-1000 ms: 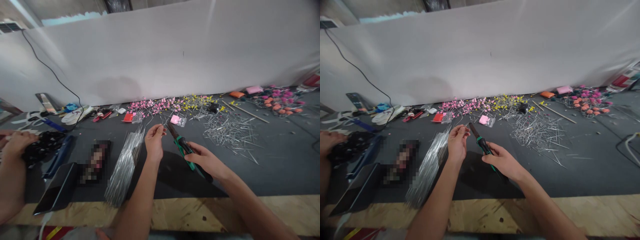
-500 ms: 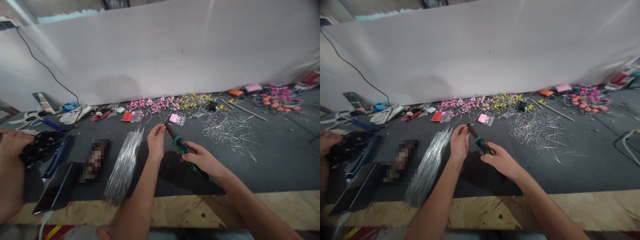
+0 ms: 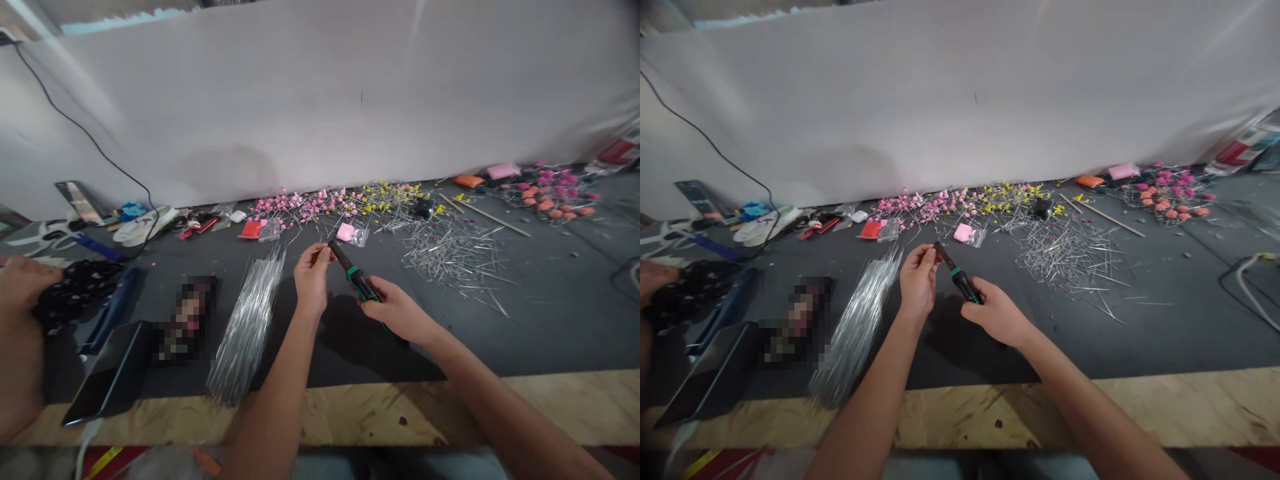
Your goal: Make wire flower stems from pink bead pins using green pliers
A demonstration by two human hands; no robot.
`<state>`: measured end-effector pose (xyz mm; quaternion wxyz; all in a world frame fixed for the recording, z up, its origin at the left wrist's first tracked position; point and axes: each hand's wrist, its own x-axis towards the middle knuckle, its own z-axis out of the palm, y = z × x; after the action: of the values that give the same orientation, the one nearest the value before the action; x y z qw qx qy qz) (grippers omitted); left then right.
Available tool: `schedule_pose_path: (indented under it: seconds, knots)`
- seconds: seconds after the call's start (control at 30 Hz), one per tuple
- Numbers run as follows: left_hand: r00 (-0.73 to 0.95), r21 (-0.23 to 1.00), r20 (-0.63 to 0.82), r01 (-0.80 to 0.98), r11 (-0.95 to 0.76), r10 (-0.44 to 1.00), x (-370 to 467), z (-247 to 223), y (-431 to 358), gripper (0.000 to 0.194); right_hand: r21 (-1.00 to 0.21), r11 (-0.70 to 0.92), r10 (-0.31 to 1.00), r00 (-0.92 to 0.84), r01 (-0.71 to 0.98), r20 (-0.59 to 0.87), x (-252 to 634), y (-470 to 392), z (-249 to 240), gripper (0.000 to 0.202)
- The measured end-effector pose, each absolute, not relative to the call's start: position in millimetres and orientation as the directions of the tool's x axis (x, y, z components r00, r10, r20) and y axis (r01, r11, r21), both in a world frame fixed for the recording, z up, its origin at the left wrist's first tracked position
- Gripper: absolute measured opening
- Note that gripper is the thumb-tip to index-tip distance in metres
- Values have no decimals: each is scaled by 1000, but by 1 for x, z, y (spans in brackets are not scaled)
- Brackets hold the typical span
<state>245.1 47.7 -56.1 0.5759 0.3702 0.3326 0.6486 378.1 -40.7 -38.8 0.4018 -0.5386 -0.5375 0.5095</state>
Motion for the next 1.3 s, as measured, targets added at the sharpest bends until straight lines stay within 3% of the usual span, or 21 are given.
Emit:
schedule_pose_path:
  seconds: [0.23, 0.4, 0.73, 0.87, 1.0, 1.13, 1.3]
  knots:
    - [17, 810, 29, -587, -14, 999, 247, -50, 46, 16, -925, -23, 999, -24, 379, -35, 373, -40, -43, 5]
    - [40, 820, 22, -573, 5, 999, 246, -48, 46, 16, -920, -17, 1000, -15, 392, -25, 371, -39, -43, 4]
    - [-28, 917, 139, -375, -139, 990, 246, -67, 53, 16, -976, -207, 969, -121, 73, -214, 379, -36, -44, 15]
    - [21, 943, 224, -256, -212, 974, 239, -74, 57, 17, -927, -349, 931, -169, -140, -325, 382, -37, -44, 22]
    - [25, 950, 280, -153, -273, 960, 231, -76, 61, 15, -847, -411, 908, -238, -338, -345, 384, -38, -44, 25]
    - [39, 949, 286, -151, -277, 958, 229, -78, 63, 14, -791, -467, 880, -292, -395, -375, 386, -39, -46, 26]
    - [56, 949, 199, -262, -178, 978, 235, -79, 62, 18, -826, -432, 900, -224, -362, -373, 385, -37, -42, 24]
